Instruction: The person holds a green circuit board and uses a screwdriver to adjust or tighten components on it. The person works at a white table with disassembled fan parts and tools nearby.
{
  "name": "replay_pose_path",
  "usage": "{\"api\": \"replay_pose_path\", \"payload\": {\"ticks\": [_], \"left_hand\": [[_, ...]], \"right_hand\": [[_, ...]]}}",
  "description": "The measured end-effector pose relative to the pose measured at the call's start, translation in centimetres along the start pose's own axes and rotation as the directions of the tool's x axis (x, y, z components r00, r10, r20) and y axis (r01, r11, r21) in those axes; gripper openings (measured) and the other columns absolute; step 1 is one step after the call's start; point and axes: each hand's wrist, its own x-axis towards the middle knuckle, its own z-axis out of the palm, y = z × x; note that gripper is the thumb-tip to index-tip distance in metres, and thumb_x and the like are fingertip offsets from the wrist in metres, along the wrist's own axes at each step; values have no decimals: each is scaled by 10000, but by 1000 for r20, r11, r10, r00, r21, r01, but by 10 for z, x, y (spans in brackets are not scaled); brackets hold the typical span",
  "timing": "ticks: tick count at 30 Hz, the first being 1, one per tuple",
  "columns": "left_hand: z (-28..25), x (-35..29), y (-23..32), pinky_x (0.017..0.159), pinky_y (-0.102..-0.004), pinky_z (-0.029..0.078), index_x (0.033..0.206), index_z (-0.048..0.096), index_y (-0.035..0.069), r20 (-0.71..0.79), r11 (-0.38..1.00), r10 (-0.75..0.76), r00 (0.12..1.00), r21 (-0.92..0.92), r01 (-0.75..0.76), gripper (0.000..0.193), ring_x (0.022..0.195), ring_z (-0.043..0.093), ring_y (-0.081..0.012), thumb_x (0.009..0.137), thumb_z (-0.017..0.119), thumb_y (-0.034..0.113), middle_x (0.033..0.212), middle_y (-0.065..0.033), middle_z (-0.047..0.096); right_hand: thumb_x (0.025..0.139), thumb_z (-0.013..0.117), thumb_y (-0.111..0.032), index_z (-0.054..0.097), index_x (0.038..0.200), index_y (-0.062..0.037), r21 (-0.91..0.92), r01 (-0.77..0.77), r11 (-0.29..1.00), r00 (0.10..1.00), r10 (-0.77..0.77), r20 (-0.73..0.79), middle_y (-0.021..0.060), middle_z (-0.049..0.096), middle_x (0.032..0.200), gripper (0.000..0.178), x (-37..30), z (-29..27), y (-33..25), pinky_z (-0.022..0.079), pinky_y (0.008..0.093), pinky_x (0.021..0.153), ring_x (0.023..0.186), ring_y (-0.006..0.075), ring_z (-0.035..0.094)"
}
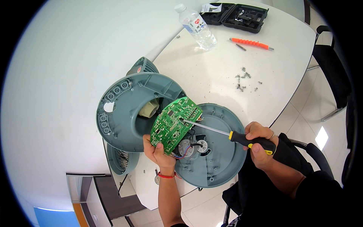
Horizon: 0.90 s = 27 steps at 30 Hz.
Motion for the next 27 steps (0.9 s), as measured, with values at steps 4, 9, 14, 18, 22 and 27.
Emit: {"api": "replay_pose_path", "payload": {"ticks": [4,9,14,18,22,27], "left_hand": [[0,0,0,666,-232,377,834,441,34,5,1000,8,1000,-3,-8,363,714,446,-97,850,623,347,782,-28,495],[0,0,0,662,-234,379,838,442,33,10,1000,14,1000,-4,-14,372,711,448,-97,857,627,355,783,-30,498],[0,0,1,666,-234,383,842,445,31,12,1000,5,1000,-13,-5,377,715,454,-99,857,631,358,789,-31,503],[0,0,1,670,-233,385,841,449,30,11,1000,0,1000,-21,1,372,718,457,-100,857,632,354,792,-31,505],[0,0,0,672,-232,386,843,450,30,13,1000,12,1000,-11,-11,365,718,455,-98,855,633,345,792,-30,504],[0,0,1,668,-232,387,844,449,32,-2,1000,0,1000,-12,0,355,715,452,-95,851,632,336,789,-27,501]], "right_hand": [[910,673,-188,630,1030,9,0,-24,1000,1000,24,8,72,564,765,235,0,0,-1,436,279,679,692,140,543],[908,675,-193,633,1029,5,7,-12,1000,1000,12,13,71,566,768,236,0,0,0,435,281,684,694,138,542],[907,677,-207,638,1024,-5,5,-23,1000,1000,23,17,65,574,747,236,-1,-2,0,428,291,701,680,136,537],[904,680,-211,641,1019,-8,-3,-12,1000,1000,12,18,63,578,737,236,0,-2,0,424,294,700,669,134,530],[900,683,-213,643,1014,-9,7,-28,1000,1000,28,7,63,580,738,237,-1,-1,-1,423,292,693,667,133,525],[890,682,-200,646,1011,-11,-2,-12,1000,999,12,32,64,582,740,227,0,-3,1,422,291,690,667,135,525]]}}
